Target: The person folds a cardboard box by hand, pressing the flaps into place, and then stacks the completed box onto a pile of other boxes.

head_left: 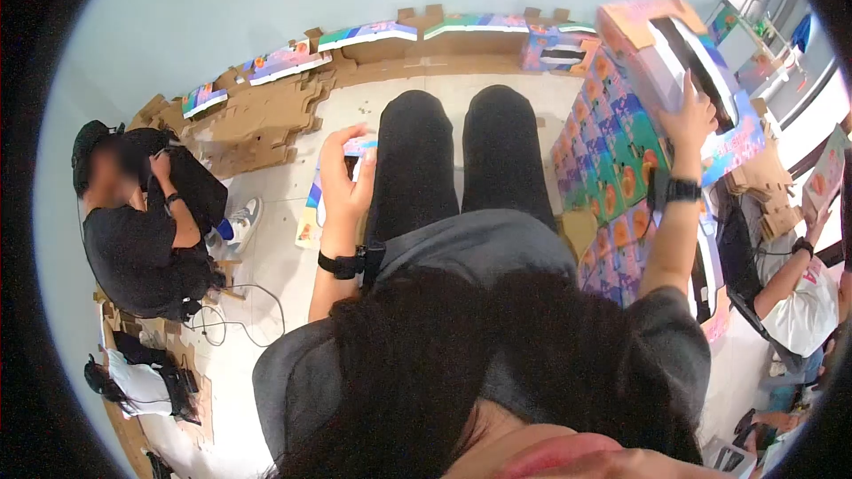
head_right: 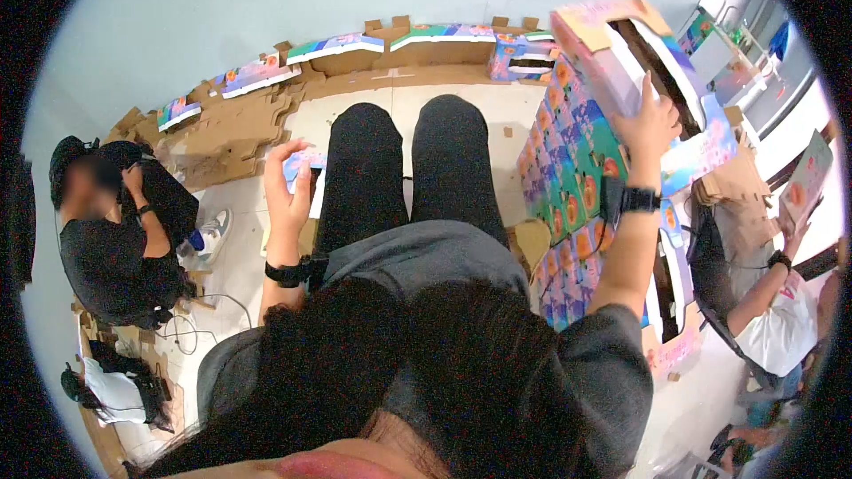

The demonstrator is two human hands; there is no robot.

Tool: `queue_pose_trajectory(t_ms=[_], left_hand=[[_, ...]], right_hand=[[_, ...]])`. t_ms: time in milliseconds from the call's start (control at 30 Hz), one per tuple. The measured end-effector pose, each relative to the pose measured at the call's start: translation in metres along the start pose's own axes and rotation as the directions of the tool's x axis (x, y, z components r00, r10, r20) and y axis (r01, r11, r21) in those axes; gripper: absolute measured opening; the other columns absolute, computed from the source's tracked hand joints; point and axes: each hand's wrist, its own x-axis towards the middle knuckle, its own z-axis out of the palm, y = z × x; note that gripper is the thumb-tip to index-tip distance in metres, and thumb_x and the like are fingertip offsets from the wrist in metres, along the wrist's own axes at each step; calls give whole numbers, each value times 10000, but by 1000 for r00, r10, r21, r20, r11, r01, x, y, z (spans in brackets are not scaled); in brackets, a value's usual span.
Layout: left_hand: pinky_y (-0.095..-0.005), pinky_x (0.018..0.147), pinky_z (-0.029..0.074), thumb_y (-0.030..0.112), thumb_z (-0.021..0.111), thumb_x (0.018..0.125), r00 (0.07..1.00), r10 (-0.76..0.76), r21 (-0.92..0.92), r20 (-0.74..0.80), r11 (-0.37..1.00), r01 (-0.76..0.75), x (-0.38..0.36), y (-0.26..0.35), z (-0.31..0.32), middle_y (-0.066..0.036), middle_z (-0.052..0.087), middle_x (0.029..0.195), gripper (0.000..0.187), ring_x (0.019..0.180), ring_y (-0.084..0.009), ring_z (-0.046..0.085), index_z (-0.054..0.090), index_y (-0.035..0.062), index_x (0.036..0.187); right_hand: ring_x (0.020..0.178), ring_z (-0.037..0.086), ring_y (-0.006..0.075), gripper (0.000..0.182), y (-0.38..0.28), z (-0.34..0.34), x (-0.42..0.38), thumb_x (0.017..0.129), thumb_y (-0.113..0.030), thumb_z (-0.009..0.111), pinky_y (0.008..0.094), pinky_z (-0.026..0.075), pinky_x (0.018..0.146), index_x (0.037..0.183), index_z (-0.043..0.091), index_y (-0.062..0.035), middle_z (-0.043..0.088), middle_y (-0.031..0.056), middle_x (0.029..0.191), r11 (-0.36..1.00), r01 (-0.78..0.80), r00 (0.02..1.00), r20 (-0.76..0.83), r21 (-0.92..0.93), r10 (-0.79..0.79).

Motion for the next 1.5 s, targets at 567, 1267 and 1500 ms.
queue_pose_trajectory(t_ms=[567,1267,1500], left_hand=[[-440,1143,377,310,987,596,991,-94,-700,94,702,133,59,75,116,-186,410,1426,1208,1358,-288,441,240,-15,1488],[-480,1104,380,413,947,603,963,262,-181,59,952,-247,41,24,96,-125,628,1283,831,1260,-350,548,592,88,1280],[-399,885,474,259,869,719,979,200,-218,30,958,-189,40,2,88,-82,703,926,307,939,-292,652,682,77,882]], right_hand=[[1465,298,345,777,-101,13,-71,761,-218,756,585,151,1208,1489,487,-255,433,138,1479,805,584,739,-480,105,-473],[1017,712,226,455,-75,-135,25,895,-244,763,354,578,899,1244,626,13,705,112,1165,-283,-375,908,288,883,-305],[1297,519,389,1086,-2,-51,98,586,-538,888,528,409,1049,1521,449,-202,497,190,1439,893,90,991,-126,440,-38]])
